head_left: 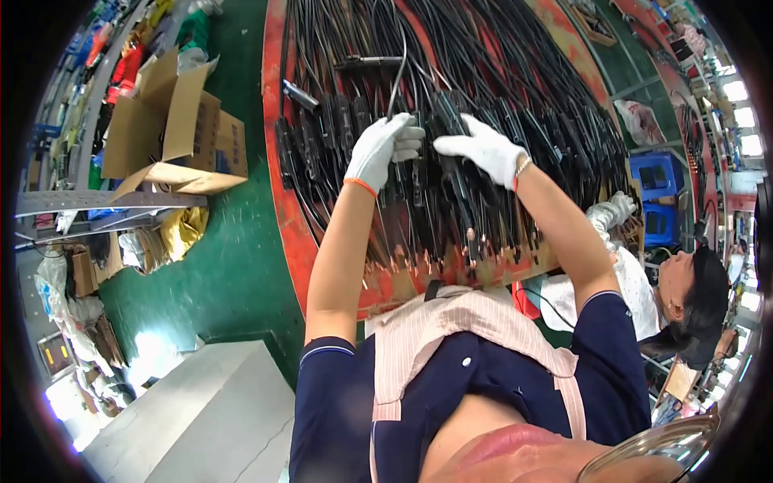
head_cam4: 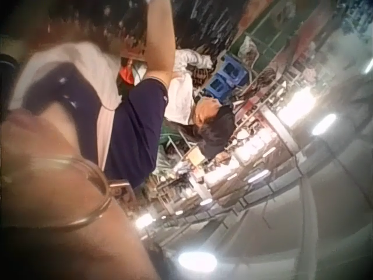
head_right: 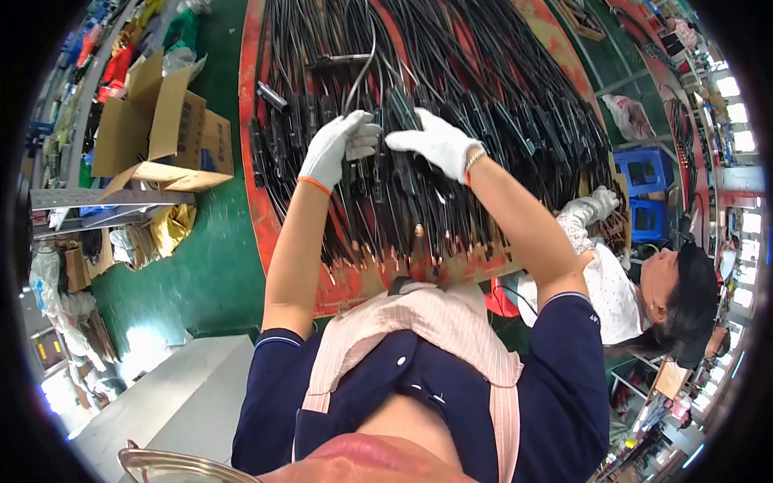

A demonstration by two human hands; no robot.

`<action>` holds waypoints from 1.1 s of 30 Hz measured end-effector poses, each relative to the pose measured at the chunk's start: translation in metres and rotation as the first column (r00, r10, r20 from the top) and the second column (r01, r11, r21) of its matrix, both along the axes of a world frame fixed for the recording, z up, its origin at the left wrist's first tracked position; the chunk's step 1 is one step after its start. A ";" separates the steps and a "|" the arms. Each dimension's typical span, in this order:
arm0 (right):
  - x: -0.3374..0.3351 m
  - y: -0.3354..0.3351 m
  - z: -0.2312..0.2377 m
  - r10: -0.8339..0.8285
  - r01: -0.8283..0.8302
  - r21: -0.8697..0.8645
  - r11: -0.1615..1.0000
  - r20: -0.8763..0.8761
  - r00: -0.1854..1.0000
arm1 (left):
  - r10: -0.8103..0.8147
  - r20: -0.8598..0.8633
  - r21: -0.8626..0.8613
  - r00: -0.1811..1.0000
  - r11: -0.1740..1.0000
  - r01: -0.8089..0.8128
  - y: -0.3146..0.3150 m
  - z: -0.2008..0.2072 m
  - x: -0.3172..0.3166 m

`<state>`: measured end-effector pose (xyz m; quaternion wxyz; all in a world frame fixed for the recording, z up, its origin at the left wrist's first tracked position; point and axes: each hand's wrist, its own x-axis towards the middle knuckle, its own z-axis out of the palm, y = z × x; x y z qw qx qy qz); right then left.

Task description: The person organizes and sorts bundles of black cables on a workbench by hand.

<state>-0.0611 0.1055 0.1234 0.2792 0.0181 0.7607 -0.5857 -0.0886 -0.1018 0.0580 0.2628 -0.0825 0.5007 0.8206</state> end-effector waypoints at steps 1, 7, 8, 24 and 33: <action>-0.013 0.000 -0.005 -0.025 0.026 0.077 0.997 -0.024 0.999 | 0.058 -0.001 -0.175 0.998 0.983 -0.057 0.002 0.006 0.001; -0.090 0.003 -0.047 0.184 -0.089 0.538 0.838 -0.126 0.975 | 0.063 0.102 -0.098 0.993 0.994 -0.053 0.006 0.002 0.016; -0.087 -0.003 -0.035 0.169 -0.041 0.628 0.777 -0.146 0.975 | 0.067 0.105 -0.104 0.992 0.993 -0.056 0.001 0.001 0.023; 0.206 0.077 0.036 -0.219 0.211 0.213 0.954 0.016 0.976 | -0.011 0.156 0.681 0.988 0.725 -0.100 0.055 0.031 0.023; 0.242 0.071 0.047 -0.282 0.290 0.173 0.941 -0.071 0.957 | 0.037 0.117 0.559 0.992 0.824 -0.097 0.081 0.024 0.026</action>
